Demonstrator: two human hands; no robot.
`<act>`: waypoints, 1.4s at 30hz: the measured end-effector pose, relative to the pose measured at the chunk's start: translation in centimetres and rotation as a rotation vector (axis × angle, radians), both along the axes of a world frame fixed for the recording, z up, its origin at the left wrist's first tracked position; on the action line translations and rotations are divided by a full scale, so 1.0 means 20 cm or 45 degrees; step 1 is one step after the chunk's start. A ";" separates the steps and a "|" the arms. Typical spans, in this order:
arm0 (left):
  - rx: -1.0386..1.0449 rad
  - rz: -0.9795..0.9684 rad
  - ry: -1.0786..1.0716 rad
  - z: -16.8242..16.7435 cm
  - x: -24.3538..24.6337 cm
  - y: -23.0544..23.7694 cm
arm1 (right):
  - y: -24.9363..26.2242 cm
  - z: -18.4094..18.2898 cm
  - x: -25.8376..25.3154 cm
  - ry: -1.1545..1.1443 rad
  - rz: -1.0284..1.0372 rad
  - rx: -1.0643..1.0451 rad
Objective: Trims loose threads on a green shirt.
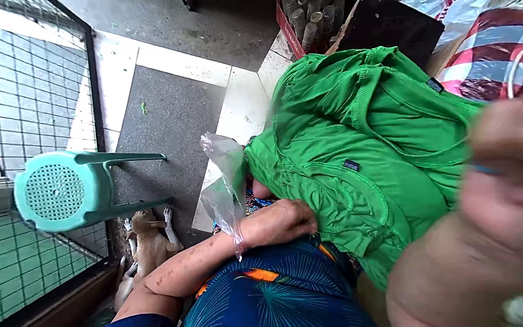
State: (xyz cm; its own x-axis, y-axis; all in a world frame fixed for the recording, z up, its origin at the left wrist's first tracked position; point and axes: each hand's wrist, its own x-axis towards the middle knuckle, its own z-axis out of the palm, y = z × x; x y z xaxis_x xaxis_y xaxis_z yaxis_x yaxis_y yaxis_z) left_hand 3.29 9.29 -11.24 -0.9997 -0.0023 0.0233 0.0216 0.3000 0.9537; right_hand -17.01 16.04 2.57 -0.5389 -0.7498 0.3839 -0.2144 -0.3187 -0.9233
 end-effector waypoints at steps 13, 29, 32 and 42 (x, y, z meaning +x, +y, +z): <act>-0.117 -0.003 0.046 0.00 0.09 0.03 | -0.50 -0.73 0.58 0.528 0.575 0.988; -0.478 0.790 -0.756 -0.13 0.44 -0.35 | -0.05 -0.58 0.47 0.586 0.696 1.316; -0.507 0.790 -0.522 -0.12 0.44 -0.35 | 0.09 -0.60 0.32 0.804 0.185 1.099; -0.289 0.736 -0.119 -0.10 0.06 -0.16 | 0.21 -0.62 0.11 1.093 -0.053 1.213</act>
State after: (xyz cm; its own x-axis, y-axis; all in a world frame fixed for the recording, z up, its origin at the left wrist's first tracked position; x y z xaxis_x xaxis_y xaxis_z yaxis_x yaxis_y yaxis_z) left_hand 4.56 6.04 -13.31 -0.8362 -0.5485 -0.0004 -0.2849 0.4338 0.8548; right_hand -14.71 20.25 -9.87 -0.4163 -0.9074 -0.0581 -0.8450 0.4097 -0.3436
